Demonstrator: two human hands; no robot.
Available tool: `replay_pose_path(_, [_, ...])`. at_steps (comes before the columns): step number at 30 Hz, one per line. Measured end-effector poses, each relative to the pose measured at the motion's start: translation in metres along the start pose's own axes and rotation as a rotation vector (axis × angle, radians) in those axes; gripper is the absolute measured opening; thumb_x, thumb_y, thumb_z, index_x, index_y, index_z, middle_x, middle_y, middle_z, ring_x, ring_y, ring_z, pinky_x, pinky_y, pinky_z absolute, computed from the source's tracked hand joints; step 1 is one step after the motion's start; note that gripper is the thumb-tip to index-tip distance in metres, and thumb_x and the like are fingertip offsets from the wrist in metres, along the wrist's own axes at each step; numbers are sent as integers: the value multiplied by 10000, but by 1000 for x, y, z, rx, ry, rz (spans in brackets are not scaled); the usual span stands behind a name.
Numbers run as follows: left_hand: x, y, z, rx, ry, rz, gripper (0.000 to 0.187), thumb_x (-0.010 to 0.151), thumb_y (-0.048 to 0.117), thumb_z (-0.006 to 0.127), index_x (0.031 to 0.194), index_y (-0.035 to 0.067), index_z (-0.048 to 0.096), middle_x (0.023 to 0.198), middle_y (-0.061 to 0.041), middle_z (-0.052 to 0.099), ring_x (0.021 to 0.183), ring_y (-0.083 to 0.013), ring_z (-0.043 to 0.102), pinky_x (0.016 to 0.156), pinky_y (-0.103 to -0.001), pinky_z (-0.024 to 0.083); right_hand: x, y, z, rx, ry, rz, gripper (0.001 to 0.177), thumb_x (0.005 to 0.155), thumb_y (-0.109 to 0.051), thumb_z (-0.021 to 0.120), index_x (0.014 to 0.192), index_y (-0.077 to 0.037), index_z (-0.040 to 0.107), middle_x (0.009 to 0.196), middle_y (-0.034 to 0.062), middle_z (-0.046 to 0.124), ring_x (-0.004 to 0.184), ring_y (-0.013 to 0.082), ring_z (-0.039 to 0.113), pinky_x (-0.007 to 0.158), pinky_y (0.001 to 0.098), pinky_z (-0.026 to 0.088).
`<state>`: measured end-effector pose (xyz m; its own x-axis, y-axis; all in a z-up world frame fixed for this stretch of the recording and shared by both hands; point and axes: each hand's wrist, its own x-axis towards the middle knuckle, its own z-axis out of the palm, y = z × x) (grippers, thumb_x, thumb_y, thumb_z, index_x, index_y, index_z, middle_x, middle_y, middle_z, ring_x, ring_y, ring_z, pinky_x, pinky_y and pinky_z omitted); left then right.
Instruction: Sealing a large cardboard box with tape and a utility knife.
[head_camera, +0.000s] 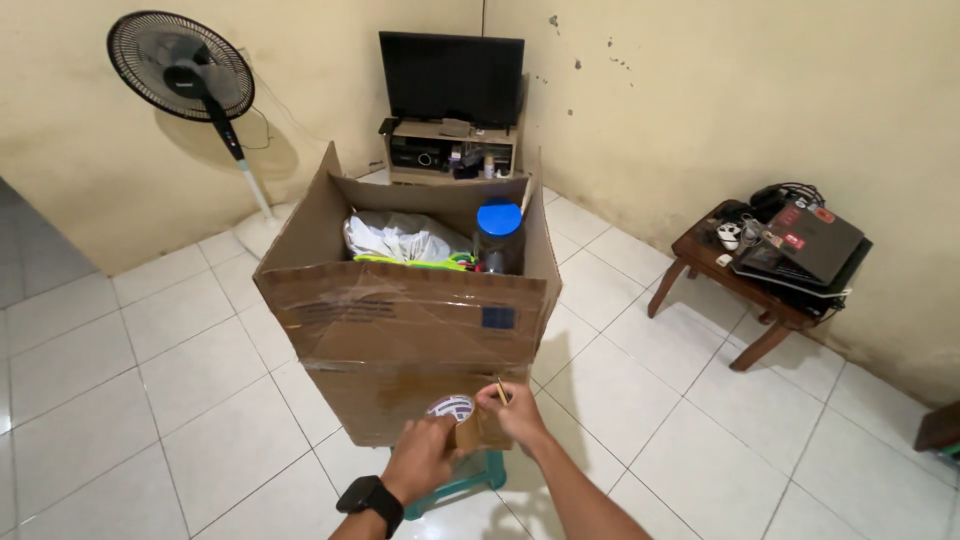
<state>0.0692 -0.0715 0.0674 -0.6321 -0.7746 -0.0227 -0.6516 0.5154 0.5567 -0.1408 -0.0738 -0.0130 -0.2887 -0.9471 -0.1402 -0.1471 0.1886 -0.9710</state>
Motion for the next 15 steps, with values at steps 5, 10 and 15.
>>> replay_pose_path(5, [10,-8,18,-25,45,33,499,769,133,811,1221,58,611,1189,-192,673,1145,-365,597,942,-525,407,18,2,0,-12,71,-116,77,882,-95,757,908,-31,793,842,51,782,779,124,689,731,288,554])
replay_pose_path(10, [11,18,1,14,167,166,620,677,106,841,1253,47,620,1240,-203,672,1184,-382,582,923,-614,330,3,4,-11,83,269,-113,59,852,-63,766,878,-36,812,848,52,801,777,126,709,741,277,560])
replay_pose_path(15, [19,24,-6,187,-106,-166,370,997,494,664,1045,130,707,961,-114,720,937,-255,702,974,-413,491,-8,26,-64,185,547,0,102,847,-68,784,940,-30,804,846,78,784,741,163,673,697,313,531])
